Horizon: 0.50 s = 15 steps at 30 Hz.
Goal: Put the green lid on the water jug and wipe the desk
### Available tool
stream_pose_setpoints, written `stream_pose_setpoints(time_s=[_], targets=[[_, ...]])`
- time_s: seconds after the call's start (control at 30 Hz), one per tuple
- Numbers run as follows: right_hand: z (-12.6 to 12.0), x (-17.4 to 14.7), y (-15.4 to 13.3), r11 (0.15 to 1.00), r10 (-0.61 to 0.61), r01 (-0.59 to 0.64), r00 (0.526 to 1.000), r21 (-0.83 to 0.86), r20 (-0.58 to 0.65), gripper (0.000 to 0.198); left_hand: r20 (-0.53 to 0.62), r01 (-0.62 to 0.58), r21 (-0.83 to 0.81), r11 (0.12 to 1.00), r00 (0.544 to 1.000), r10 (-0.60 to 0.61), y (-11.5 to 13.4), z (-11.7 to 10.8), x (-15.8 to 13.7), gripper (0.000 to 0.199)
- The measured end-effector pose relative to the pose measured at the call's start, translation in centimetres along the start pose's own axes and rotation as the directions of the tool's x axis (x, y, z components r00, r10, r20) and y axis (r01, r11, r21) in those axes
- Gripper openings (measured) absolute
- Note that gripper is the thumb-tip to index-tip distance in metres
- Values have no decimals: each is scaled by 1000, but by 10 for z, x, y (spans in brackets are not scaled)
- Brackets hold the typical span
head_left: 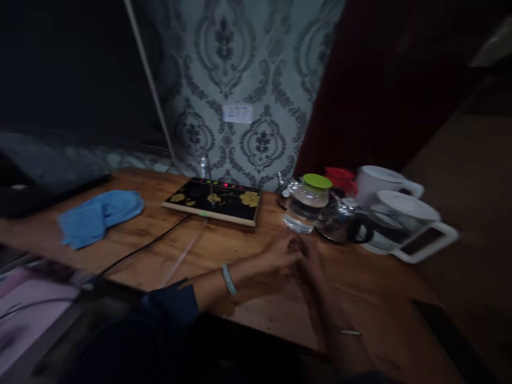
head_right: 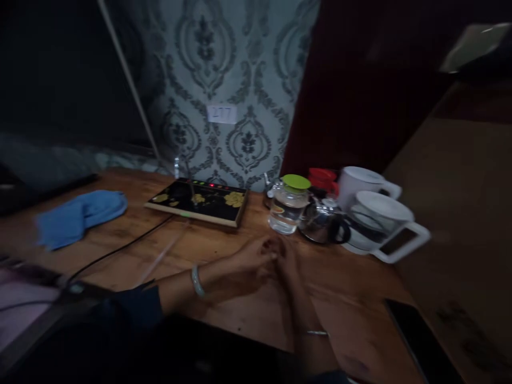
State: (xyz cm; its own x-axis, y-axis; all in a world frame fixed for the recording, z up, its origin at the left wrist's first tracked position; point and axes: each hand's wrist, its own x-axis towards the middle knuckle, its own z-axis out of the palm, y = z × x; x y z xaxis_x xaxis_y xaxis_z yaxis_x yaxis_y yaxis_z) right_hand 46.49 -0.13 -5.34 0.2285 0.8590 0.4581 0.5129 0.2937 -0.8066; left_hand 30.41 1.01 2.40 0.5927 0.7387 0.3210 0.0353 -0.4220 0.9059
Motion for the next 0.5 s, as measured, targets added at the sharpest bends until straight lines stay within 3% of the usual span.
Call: stream_pose_setpoints(time_s=[0.03,0.13,0.27,0.33,0.4,0.43,0.5], targets=[[0,-1,3,998,-9,9,1000,-56,5,51,73,-14,59,998,997,9,8,0,-18,14],[0,-5,10,979,-64,65,998,-192,12,51,139,-17,177,984,990,-8,30,-14,-67,8],[-2,-9,12,953,-65,77,997,-292,50,51,138,76,101,992,986,-90,51,-55,-112,22],[-3,-9,12,947,-70,85,996,-310,59,49,42,108,102,989,993,-113,55,-84,-126,33],[-4,-9,14,943,-82,97,995,-319,62,49,-124,136,180,974,986,-115,51,-121,-137,42],[-3,-9,16,940,-86,102,994,-325,63,50,-241,153,228,962,966,-96,47,-143,-142,43],[-2,-9,19,936,-90,104,994,-338,56,51,-497,211,310,927,867,-31,37,-195,-152,36]])
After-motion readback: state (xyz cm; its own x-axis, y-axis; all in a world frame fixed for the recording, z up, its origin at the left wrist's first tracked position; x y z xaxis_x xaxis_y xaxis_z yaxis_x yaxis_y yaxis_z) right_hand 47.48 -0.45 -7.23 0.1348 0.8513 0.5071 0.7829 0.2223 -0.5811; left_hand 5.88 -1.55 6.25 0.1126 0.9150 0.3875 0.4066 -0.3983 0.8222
